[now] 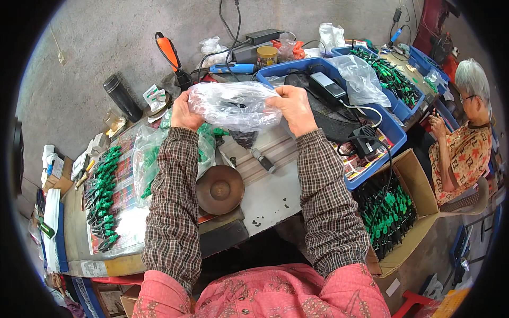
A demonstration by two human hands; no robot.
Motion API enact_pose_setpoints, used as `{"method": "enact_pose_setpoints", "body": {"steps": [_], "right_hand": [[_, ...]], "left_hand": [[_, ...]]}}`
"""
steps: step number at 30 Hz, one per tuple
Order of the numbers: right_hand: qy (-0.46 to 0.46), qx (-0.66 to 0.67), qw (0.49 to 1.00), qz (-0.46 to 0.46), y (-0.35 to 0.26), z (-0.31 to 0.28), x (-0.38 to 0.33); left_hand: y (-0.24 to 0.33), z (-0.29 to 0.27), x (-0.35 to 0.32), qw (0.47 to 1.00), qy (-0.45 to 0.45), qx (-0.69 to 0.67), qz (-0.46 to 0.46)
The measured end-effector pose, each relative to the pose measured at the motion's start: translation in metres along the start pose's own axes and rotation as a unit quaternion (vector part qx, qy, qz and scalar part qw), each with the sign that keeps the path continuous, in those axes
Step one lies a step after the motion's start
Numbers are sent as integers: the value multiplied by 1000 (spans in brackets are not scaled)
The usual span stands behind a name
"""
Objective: The person assembles small green and black plastic components by hand.
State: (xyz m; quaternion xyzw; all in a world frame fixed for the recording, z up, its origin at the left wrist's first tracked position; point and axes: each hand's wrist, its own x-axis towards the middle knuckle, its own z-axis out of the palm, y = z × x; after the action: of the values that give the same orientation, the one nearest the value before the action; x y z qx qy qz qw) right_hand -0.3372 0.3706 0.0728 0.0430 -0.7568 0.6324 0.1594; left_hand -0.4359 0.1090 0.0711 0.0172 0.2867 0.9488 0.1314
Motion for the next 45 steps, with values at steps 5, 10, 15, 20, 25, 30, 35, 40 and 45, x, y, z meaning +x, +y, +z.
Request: {"method": "enact_pose_setpoints", "body": {"steps": [5,10,15,20,25,30,35,40,45], "right_hand": [[-75,464,878,88,7,-8,1],[-1,537,835,120,22,-1,15],[33,520,848,95,24,-7,22],[96,150,983,46,6,18,2],[264,-307,889,-214,-11,25,-6],[104,-521,819,-216,-13,30,17],[-3,-305,944,-123,5,35,45],[-25,8,999,35,21,19,48],[-2,262,957,127,26,23,60]], "left_hand": [[-12,18,6,1000,2,3,-18],[-10,18,18,1000,17,17,4],[-22,28,13,999,17,19,-31],[-43,-4,27,995,34,28,-86],[-36,-10,27,992,39,94,-79],[-32,7,21,989,29,126,-72],[-36,15,17,937,-15,337,89],[-60,28,-27,560,96,744,351],[-59,18,-37,528,123,759,361]]}}
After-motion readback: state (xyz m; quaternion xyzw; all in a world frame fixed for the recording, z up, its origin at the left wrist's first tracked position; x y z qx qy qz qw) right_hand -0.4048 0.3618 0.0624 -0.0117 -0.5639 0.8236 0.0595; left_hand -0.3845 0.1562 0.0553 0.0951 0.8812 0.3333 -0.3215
